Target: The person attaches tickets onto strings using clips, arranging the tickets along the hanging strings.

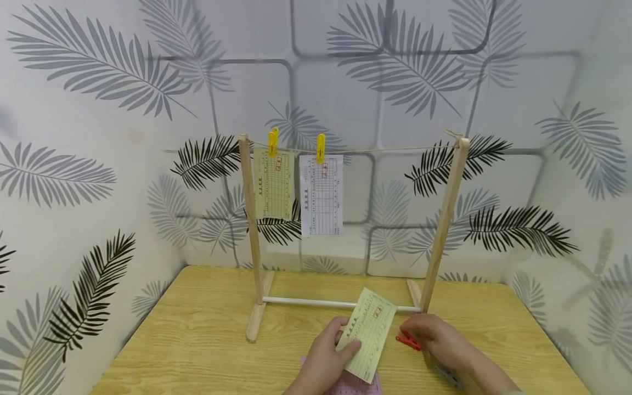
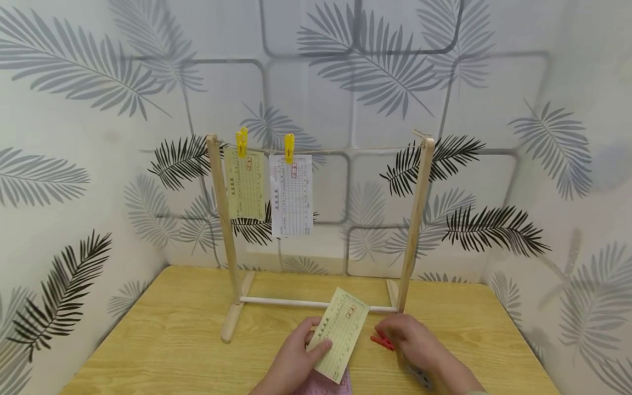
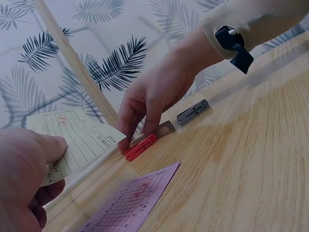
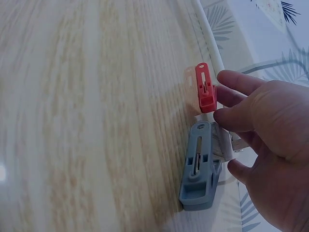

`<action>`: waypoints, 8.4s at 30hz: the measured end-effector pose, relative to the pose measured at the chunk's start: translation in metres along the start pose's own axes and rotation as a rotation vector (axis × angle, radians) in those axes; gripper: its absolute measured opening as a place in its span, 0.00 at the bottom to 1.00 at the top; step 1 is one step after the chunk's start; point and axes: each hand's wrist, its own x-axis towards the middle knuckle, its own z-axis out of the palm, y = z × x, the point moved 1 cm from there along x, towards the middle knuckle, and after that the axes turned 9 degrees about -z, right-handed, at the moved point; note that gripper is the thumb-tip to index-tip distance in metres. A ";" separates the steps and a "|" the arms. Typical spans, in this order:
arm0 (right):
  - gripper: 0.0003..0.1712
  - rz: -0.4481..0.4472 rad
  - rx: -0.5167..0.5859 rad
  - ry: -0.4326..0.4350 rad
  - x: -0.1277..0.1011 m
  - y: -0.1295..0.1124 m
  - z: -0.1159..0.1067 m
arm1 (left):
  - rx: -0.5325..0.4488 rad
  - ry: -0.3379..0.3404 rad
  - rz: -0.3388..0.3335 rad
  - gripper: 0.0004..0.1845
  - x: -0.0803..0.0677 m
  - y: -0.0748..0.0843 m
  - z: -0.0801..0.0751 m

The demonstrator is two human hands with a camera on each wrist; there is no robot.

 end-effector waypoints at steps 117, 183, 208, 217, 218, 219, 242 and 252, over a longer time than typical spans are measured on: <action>0.23 -0.013 -0.043 0.437 0.065 -0.080 -0.083 | -0.047 0.280 0.263 0.16 -0.001 0.072 -0.029; 0.07 -0.055 -0.308 0.516 0.227 -0.210 -0.216 | -0.174 0.232 0.363 0.17 0.041 0.178 -0.040; 0.12 0.011 -0.275 0.482 0.265 -0.212 -0.226 | -0.137 0.289 0.313 0.13 0.070 0.201 -0.032; 0.11 -0.002 -0.286 0.450 0.274 -0.213 -0.225 | -0.164 0.295 0.308 0.12 0.077 0.207 -0.026; 0.11 -0.003 -0.290 0.444 0.275 -0.212 -0.224 | -0.167 0.299 0.311 0.12 0.077 0.207 -0.025; 0.11 -0.003 -0.294 0.439 0.276 -0.212 -0.224 | -0.167 0.303 0.316 0.12 0.078 0.208 -0.025; 0.11 0.064 -0.338 0.338 0.280 -0.205 -0.219 | -0.231 0.269 0.260 0.15 0.088 0.210 -0.023; 0.12 0.051 -0.345 0.293 0.282 -0.203 -0.218 | -0.230 0.272 0.262 0.15 0.089 0.211 -0.025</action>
